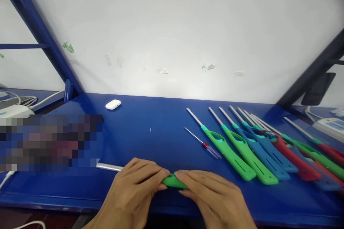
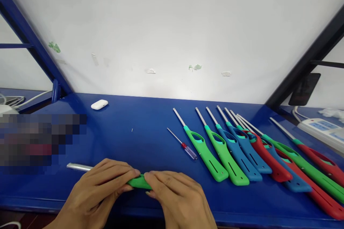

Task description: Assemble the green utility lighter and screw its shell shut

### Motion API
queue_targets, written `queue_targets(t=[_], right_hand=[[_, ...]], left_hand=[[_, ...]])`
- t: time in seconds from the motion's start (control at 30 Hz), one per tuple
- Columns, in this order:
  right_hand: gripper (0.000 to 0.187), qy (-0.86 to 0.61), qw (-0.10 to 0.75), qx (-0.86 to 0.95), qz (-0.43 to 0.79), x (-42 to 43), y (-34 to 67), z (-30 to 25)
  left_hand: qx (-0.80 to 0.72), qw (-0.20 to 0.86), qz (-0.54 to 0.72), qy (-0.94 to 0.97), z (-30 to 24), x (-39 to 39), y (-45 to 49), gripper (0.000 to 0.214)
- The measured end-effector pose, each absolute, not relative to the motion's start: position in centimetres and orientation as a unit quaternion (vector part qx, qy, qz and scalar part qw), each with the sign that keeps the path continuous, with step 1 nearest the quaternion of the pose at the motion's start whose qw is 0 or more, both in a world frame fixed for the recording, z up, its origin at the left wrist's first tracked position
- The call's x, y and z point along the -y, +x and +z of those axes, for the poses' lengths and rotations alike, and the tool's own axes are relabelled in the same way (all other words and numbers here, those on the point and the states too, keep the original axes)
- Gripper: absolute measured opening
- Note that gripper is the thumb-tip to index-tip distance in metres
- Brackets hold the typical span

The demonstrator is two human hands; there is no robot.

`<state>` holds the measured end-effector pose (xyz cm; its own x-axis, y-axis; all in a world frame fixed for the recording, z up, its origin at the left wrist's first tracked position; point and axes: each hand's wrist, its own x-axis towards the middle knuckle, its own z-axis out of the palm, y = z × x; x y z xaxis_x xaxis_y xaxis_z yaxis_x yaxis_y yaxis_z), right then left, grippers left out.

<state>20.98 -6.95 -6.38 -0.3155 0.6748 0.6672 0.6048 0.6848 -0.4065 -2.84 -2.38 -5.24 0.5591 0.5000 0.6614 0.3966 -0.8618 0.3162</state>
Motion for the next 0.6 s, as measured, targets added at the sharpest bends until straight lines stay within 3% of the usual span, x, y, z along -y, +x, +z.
queue_targets(t=[0.4, 0.6], right_hand=[[0.025, -0.543, 0.386, 0.743, -0.067, 5.7, 23.6, -4.6], [0.016, -0.644, 0.182, 0.734, -0.113, 1.6, 25.3, -4.3]], left_hand=[[-0.332, -0.009, 0.32, 0.887, -5.5, 2.4, -4.9, 0.03], [-0.328, -0.001, 0.308, 0.893, -5.8, 2.5, -3.9, 0.031]])
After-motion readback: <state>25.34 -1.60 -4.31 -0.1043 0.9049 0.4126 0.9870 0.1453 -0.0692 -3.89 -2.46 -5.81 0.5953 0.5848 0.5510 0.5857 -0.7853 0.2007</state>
